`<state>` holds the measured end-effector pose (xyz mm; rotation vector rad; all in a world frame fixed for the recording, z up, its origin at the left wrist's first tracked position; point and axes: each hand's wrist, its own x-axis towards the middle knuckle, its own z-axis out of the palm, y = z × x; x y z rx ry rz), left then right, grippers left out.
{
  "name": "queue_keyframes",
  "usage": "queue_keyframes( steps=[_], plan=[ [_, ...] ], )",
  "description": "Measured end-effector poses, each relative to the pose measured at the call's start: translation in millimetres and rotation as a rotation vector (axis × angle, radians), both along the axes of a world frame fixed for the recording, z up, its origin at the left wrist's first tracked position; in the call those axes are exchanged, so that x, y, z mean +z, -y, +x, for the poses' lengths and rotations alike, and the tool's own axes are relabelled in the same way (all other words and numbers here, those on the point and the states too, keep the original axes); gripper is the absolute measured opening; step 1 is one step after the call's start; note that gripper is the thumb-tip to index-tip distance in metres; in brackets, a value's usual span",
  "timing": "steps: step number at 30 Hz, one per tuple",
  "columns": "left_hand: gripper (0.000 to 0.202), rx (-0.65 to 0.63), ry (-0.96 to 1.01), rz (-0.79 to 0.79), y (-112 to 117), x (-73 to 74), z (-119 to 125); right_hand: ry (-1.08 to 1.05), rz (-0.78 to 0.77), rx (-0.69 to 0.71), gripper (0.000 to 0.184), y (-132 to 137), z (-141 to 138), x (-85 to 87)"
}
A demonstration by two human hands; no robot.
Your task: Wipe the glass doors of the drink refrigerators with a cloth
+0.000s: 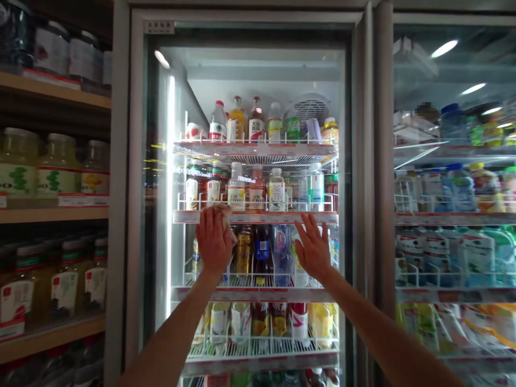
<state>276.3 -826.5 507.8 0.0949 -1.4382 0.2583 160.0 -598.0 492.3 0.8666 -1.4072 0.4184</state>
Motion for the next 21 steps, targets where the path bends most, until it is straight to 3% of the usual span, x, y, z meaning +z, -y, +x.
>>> queue_keyframes(
  steps=[4, 6, 9, 11, 13, 17, 19, 21],
  plan=[
    [0.055, 0.011, 0.211, -0.261, 5, -5.7, 3, -0.024, 0.011, 0.003, 0.049, 11, 4, 12.0],
    [0.051, 0.026, 0.222, -0.241, 19, 1.5, 10, -0.020, -0.033, -0.002, 0.048, 13, 2, 24.4],
    [0.051, 0.039, -0.042, 0.096, 44, 23.7, 21, -0.022, -0.093, -0.019, 0.050, 12, -4, 43.7],
    [0.053, 0.032, -0.114, 0.191, 49, 36.0, 22, -0.011, -0.106, -0.032, 0.052, 12, -8, 52.4],
    [0.053, 0.016, -0.017, 0.068, 38, 42.6, 16, 0.004, -0.111, -0.037, 0.055, 13, -9, 56.4],
    [0.048, 0.028, 0.269, -0.333, 14, 58.8, 2, -0.021, -0.113, -0.040, 0.056, 14, -8, 59.0],
    [0.047, 0.051, 0.269, -0.324, 23, 78.2, 4, -0.044, -0.096, -0.052, 0.054, 11, -8, 64.6],
    [0.048, 0.041, 0.119, -0.131, 43, 102.9, 12, -0.052, -0.100, -0.068, 0.051, 6, -10, 75.8]
  ],
)
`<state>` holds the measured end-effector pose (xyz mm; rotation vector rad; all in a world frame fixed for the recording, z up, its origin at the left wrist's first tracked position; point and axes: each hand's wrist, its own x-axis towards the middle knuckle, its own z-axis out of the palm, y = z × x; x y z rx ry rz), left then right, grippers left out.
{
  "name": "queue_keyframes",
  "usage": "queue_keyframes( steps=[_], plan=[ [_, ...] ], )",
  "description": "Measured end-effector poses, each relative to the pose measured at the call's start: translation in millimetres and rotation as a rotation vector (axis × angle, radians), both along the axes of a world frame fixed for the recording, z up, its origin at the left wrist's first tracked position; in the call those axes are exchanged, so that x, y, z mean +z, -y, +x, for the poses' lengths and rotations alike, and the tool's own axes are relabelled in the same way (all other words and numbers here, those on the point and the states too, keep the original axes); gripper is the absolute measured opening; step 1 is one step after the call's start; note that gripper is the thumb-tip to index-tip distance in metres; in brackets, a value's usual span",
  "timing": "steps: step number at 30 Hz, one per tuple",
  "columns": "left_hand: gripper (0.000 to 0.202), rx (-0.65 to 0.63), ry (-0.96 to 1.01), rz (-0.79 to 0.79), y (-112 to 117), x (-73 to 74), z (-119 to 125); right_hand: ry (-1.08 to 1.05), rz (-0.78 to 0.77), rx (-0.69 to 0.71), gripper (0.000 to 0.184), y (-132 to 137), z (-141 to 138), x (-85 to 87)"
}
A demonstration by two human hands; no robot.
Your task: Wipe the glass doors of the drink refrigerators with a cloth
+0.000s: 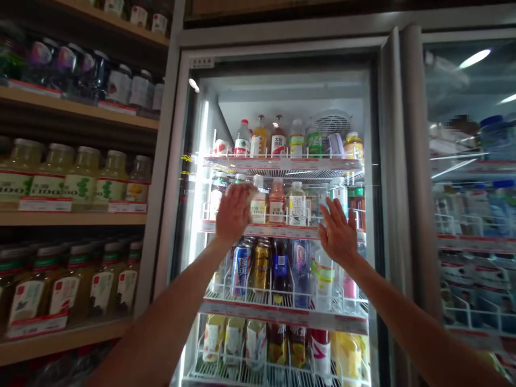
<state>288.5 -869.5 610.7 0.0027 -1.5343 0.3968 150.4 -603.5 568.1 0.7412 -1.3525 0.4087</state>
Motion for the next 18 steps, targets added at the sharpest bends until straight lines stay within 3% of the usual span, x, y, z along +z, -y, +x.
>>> queue_keyframes(
  steps=[2, 4, 6, 9, 11, 16, 18],
  plan=[
    [0.051, -0.038, -0.206, 0.235, 17, 22.5, 6, 0.006, -0.030, -0.010, 0.049, -4, -1, 15.7],
    [0.054, -0.072, -0.306, 0.356, 17, 35.7, 4, 0.022, -0.048, -0.016, 0.048, -3, -2, 32.3],
    [0.054, -0.081, -0.234, 0.289, 0, 38.2, -5, 0.041, -0.039, -0.018, 0.048, 2, -2, 46.1],
    [0.050, -0.057, 0.006, 0.027, -29, 35.1, -19, 0.055, -0.024, -0.021, 0.048, 11, 1, 57.0],
    [0.049, -0.040, 0.062, -0.015, -30, 38.6, -16, 0.052, -0.020, -0.026, 0.048, 12, 1, 58.8],
    [0.051, -0.054, -0.288, 0.451, 9, 66.5, 10, 0.047, -0.024, -0.066, 0.047, -5, -5, 59.4],
    [0.052, -0.060, -0.303, 0.466, 4, 72.4, 6, 0.046, -0.036, -0.073, 0.047, -9, -7, 60.4]
  ],
)
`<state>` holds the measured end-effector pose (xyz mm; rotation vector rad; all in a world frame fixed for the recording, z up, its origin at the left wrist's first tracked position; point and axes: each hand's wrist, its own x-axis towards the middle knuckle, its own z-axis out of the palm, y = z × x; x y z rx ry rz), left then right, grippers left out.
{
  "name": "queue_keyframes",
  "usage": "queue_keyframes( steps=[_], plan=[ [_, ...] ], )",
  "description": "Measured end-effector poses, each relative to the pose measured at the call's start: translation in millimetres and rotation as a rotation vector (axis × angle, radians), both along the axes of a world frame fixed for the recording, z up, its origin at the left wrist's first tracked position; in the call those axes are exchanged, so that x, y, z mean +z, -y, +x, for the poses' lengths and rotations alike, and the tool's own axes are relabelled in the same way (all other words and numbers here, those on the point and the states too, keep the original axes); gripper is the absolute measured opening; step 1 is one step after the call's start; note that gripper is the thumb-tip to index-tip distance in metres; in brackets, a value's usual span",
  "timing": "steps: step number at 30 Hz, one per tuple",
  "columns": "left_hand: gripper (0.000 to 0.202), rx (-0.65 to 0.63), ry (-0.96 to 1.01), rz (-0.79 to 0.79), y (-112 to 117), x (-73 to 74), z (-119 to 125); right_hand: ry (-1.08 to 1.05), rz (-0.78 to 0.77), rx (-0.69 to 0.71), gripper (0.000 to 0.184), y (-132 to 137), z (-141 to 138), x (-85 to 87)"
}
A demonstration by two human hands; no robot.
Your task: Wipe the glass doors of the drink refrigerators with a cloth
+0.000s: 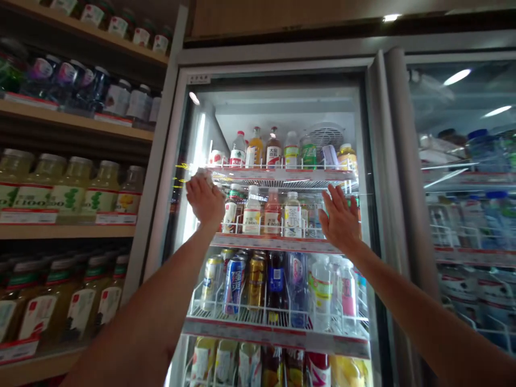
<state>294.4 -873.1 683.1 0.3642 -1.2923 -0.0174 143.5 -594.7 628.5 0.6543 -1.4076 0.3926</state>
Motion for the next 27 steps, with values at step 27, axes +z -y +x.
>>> queue_keyframes(
  steps=[27],
  plan=[
    [0.052, -0.065, 0.348, -0.427, -123, -23.3, -71, 0.025, -0.067, 0.040, 0.049, -48, -12, -1.4]
  ],
)
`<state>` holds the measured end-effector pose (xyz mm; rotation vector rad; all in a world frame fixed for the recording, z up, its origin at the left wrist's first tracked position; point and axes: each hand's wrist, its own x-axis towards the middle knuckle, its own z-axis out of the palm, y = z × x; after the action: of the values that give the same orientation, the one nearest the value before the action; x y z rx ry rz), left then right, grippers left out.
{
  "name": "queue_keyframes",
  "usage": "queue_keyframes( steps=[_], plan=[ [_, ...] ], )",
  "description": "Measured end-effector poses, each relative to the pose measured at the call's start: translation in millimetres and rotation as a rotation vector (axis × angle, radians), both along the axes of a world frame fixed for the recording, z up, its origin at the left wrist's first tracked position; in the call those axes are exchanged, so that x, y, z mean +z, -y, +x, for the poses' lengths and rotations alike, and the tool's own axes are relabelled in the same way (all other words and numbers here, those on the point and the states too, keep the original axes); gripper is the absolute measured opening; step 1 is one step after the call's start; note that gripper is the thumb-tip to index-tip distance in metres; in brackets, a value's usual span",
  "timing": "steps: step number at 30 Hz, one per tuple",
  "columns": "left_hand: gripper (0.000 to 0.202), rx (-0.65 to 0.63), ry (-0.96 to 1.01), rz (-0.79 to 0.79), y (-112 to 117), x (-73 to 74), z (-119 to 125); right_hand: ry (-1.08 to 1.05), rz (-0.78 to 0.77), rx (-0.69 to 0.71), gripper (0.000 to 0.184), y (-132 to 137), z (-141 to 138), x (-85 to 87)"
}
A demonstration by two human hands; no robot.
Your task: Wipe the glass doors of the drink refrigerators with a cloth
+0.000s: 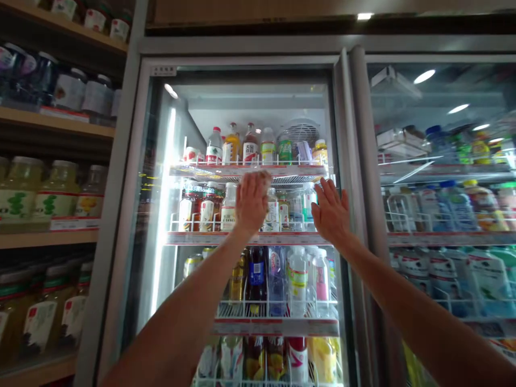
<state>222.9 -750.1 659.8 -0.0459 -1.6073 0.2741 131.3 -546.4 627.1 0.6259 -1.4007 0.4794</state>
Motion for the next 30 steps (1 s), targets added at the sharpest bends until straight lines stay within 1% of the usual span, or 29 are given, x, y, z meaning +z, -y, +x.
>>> queue_keyframes(
  steps=[2, 3, 4, 5, 8, 9, 10, 12, 14, 16, 17, 19, 21, 24, 26, 27, 28, 30],
  plan=[
    [0.048, -0.007, 0.127, -0.216, -19, -7.0, -8, -0.015, 0.006, 0.006, 0.049, -2, 1, -0.4],
    [0.047, -0.010, 0.159, -0.282, -24, -7.9, -10, -0.022, 0.008, 0.010, 0.049, -4, 1, -0.5],
    [0.046, -0.013, 0.160, -0.296, -25, -6.5, -11, -0.024, 0.006, 0.013, 0.049, -6, 0, -0.7],
    [0.045, -0.015, 0.128, -0.254, -24, -3.0, -11, -0.023, 0.001, 0.015, 0.050, -10, 0, -1.1],
    [0.048, -0.023, -0.062, 0.034, -13, 10.8, -10, -0.013, -0.014, 0.019, 0.050, -20, -3, -3.5],
    [0.050, -0.030, -0.106, 0.106, -13, 13.0, -12, -0.014, -0.015, 0.027, 0.050, -22, -4, -4.5],
    [0.051, -0.042, -0.118, 0.131, -16, 12.9, -14, -0.020, -0.012, 0.045, 0.049, -22, -3, -5.3],
    [0.052, -0.078, -0.060, 0.058, -29, 6.8, -22, -0.046, 0.027, 0.122, 0.047, -16, 1, -5.9],
    [0.054, -0.126, 0.012, -0.040, -41, -2.5, -29, -0.064, 0.130, 0.249, 0.047, 0, 10, -4.6],
    [0.059, -0.167, 0.054, -0.071, -42, -10.1, -27, -0.037, 0.224, 0.363, 0.048, 23, 21, -1.5],
    [0.062, -0.175, 0.070, -0.067, -35, -12.7, -22, -0.008, 0.243, 0.392, 0.049, 35, 27, 0.5],
    [0.068, -0.157, 0.110, -0.064, -11, -17.3, -6, 0.064, 0.213, 0.378, 0.048, 60, 41, 5.3],
    [0.071, -0.105, 0.119, -0.052, 21, -23.7, 16, 0.108, 0.159, 0.304, 0.046, 83, 53, 11.3],
    [0.068, -0.011, 0.008, 0.046, 63, -41.4, 43, 0.104, 0.140, 0.202, 0.045, 106, 63, 21.7],
    [0.067, 0.043, -0.032, 0.076, 79, -58.0, 52, 0.073, 0.173, 0.165, 0.046, 108, 58, 27.4],
    [0.067, 0.063, -0.029, 0.073, 83, -66.7, 54, 0.058, 0.179, 0.152, 0.046, 103, 52, 29.5],
    [0.066, 0.078, -0.020, 0.066, 86, -75.0, 56, 0.046, 0.164, 0.141, 0.046, 93, 44, 31.0],
    [0.066, 0.096, -0.010, 0.060, 90, -88.6, 55, 0.039, 0.047, 0.122, 0.048, 65, 21, 32.4]
  ],
)
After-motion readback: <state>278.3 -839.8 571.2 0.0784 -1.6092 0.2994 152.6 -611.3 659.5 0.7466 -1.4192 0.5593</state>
